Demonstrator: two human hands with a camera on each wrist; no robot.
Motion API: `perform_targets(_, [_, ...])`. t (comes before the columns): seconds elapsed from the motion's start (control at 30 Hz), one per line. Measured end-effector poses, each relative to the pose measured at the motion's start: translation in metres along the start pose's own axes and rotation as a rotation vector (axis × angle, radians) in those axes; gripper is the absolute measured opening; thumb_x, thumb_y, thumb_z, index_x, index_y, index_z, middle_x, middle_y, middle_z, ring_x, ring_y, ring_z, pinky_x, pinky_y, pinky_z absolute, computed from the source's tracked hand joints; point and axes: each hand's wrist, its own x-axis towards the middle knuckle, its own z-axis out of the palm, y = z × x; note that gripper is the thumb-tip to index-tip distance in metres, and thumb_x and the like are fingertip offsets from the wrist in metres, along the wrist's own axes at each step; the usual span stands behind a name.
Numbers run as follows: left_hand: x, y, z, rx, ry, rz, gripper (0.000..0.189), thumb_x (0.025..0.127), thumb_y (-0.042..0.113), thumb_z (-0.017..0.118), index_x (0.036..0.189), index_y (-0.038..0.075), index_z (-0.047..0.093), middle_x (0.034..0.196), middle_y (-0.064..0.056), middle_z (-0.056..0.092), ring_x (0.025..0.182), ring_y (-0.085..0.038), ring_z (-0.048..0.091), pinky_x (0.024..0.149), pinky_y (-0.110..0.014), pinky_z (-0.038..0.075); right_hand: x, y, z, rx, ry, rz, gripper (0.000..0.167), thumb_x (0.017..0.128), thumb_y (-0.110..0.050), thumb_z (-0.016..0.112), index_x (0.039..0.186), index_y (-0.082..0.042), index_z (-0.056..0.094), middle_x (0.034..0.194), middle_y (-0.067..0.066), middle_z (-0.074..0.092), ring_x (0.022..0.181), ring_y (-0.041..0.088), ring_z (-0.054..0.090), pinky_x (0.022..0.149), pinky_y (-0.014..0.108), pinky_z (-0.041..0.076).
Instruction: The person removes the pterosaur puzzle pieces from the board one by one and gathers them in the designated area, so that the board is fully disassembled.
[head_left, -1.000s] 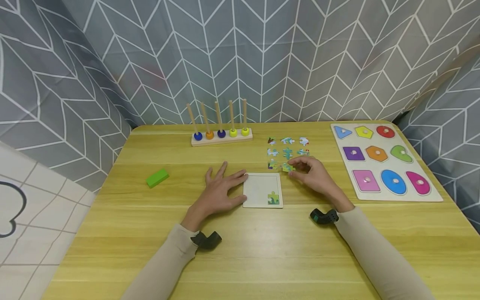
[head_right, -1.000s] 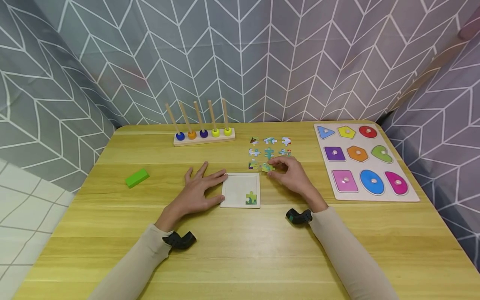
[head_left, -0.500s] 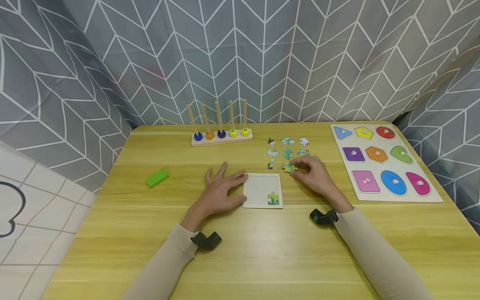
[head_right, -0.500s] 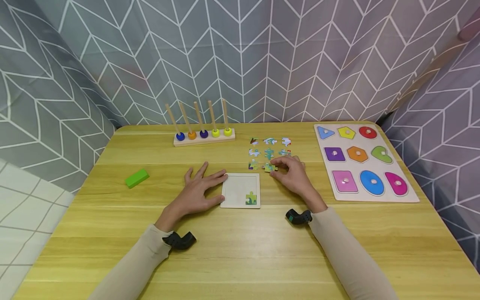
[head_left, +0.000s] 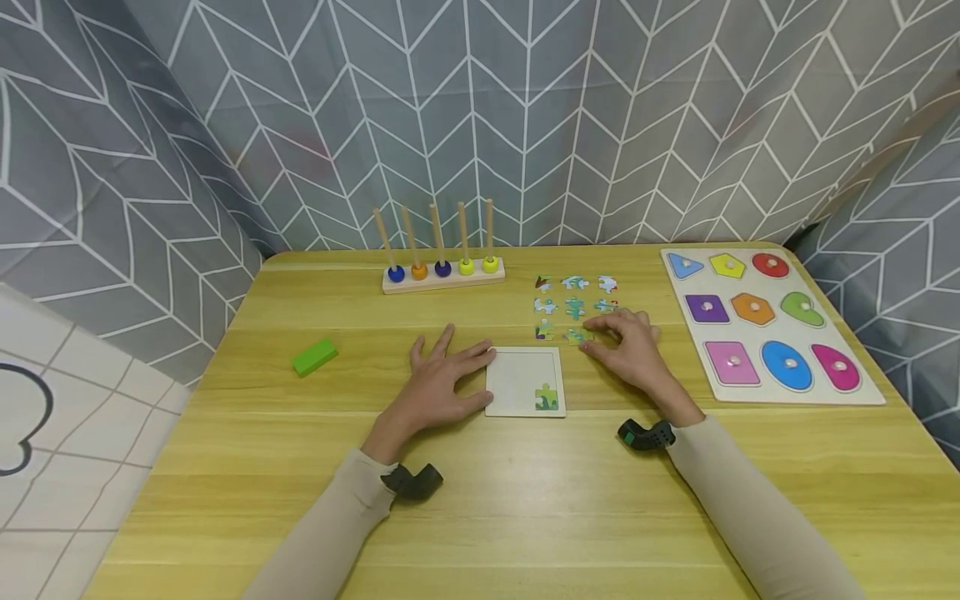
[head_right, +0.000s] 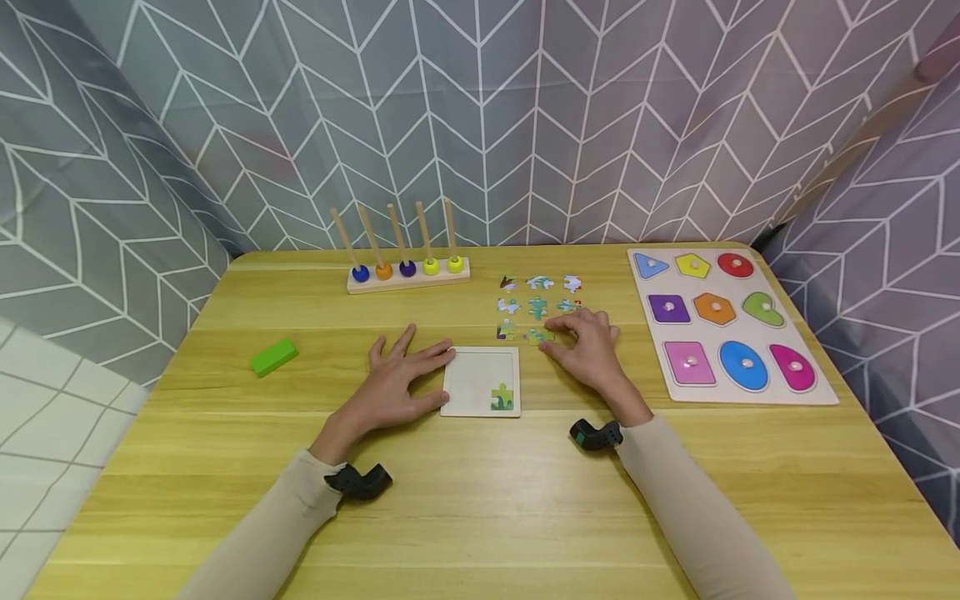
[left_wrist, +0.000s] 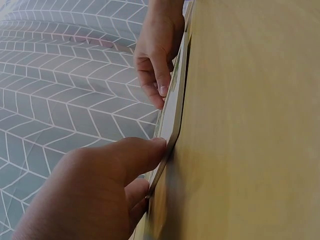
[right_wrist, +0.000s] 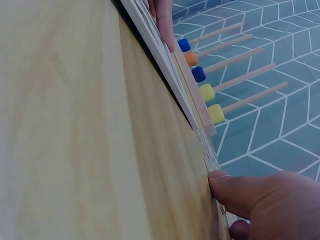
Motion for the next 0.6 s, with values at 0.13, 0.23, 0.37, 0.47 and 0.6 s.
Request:
perform_targets(0.13, [-0.0004,0.0002,0.0004,0.001,0.002,0.003,0.065,0.095,0.055,0.059,0.154,0.031,0.046,0.163,0.014,0.038,0.159,-0.041,0.007,0.116,-0.075,-0.005,0.0001,0.0008,0.0015,-0.007,0.012,0.011,0.031,0.088,-0.018,0.080,0.114,-0.003,0.074,0.114,0.019,0.065,0.100,0.032,0.040,0.089,0.050,0.017])
perform_targets(0.23, [-0.0009,0.0006,0.0010,0.000,0.001,0.006,0.065,0.094,0.055,0.059,0.154,0.031,0.046,0.163,0.013,0.038,0.159,-0.042,0.007,0.116,-0.075,-0.005,-0.0007,0.0014,0.0035,-0.012,0.035,0.007,0.030,0.087,-0.018,0.081,0.113,-0.004,0.074,0.115,0.019,0.067,0.101,0.033,0.041,0.092,0.053,0.018])
perform_targets(0.37, [-0.0016,0.0008,0.0015,-0.002,-0.005,0.002,0.066,0.094,0.056,0.059,0.154,0.031,0.046,0.163,0.013,0.038,0.159,-0.042,0.006,0.116,-0.075,-0.005,-0.0015,0.0014,0.0054,-0.011,0.058,-0.003,0.029,0.087,-0.018,0.081,0.111,-0.004,0.075,0.116,0.021,0.068,0.101,0.034,0.042,0.093,0.055,0.018])
perform_targets(0.47, [-0.0015,0.0007,0.0011,-0.003,-0.008,-0.003,0.066,0.095,0.056,0.058,0.154,0.032,0.045,0.163,0.014,0.037,0.159,-0.041,0.005,0.117,-0.074,-0.006,-0.0010,0.0015,0.0060,-0.014,0.063,-0.002,0.030,0.087,-0.019,0.081,0.112,-0.004,0.074,0.115,0.021,0.068,0.100,0.034,0.041,0.092,0.055,0.018])
perform_targets(0.6, [-0.0007,0.0006,-0.0003,-0.007,-0.002,0.001,0.065,0.095,0.055,0.059,0.154,0.031,0.045,0.163,0.013,0.037,0.159,-0.041,0.005,0.117,-0.074,-0.006,0.0005,0.0016,0.0055,-0.022,0.066,0.000,0.031,0.088,-0.019,0.080,0.113,-0.005,0.074,0.115,0.020,0.068,0.099,0.034,0.041,0.092,0.054,0.018])
